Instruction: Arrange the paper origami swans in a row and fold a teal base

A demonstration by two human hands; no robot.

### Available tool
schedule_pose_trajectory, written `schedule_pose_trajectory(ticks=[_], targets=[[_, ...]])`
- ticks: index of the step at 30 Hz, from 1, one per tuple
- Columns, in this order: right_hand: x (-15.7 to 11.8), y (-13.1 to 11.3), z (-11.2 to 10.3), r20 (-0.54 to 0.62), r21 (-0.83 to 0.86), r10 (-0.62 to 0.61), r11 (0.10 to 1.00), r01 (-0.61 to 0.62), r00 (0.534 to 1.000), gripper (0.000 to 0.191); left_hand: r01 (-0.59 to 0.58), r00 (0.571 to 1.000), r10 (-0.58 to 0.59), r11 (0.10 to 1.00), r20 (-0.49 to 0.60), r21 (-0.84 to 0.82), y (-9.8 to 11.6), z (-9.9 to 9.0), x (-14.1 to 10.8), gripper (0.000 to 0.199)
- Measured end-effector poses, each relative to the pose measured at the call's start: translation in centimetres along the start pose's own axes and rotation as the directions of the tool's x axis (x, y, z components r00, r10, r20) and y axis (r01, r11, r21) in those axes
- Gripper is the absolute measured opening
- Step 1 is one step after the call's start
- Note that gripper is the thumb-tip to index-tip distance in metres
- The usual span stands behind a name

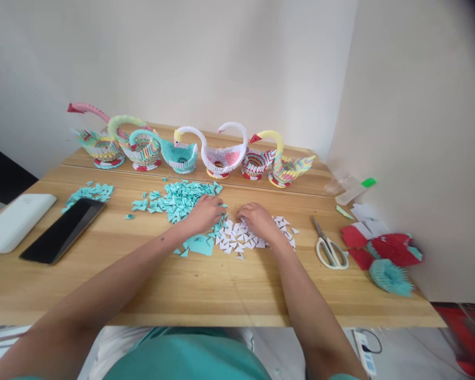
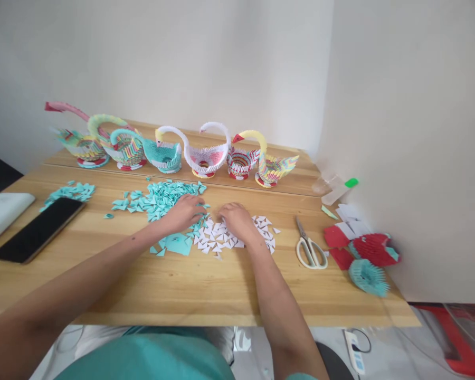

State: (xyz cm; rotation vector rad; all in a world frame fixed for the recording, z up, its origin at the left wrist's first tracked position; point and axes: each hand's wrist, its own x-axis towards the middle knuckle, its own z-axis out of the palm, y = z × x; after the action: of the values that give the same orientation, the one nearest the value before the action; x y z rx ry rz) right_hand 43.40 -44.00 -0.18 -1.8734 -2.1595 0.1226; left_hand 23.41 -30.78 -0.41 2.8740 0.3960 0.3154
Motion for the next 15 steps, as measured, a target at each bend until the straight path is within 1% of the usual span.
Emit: schedule_pose_trajectory(ticks=[2,4,7,9,11,15], targets=[[-0.5,-0.2,-0.3,-0.042,0.009,-0.028,1.000,0.028,0.999,0.036,0.023,1.000,-0.023,1.000,-0.008,-0.007,-0.4,-0.2,-0.3,0.022],[-0.6,-0.7,-0.2,-0.083,0.042,-0.087,0.995,0.090,0.993,0.042,0.031,0.999,-0.032,0.999,-0.023,-0.021,-0.6,-0.4,-0.5,0.023],[-0.2,-1.5,0.4,-0.080,0.074,-0.141,0.986,0.147,0.987,0.046,0.016,0.999,-0.017,1.000,-0.045,-0.026,-0.4,-0.5,-0.6,0.028],[0.0,-1.5,0.7,-0.066,0.087,-0.139,0.986,0.144,0.988,0.043,-0.001,0.999,0.000,1.000,-0.053,-0.023,-0.2,-0.3,-0.8,0.030],[0.0,-1.1,0.8,-0.059,0.108,-0.133,0.984,0.139,0.989,0.040,-0.006,0.999,0.005,1.000,-0.051,-0.020,-0.1,-0.1,-0.9,0.028],[-0.5,-0.4,0.0,-0.070,0.102,-0.130,0.985,0.136,0.989,0.037,0.008,0.999,-0.009,1.000,-0.041,-0.029,-0.3,-0.3,-1.2,0.023]])
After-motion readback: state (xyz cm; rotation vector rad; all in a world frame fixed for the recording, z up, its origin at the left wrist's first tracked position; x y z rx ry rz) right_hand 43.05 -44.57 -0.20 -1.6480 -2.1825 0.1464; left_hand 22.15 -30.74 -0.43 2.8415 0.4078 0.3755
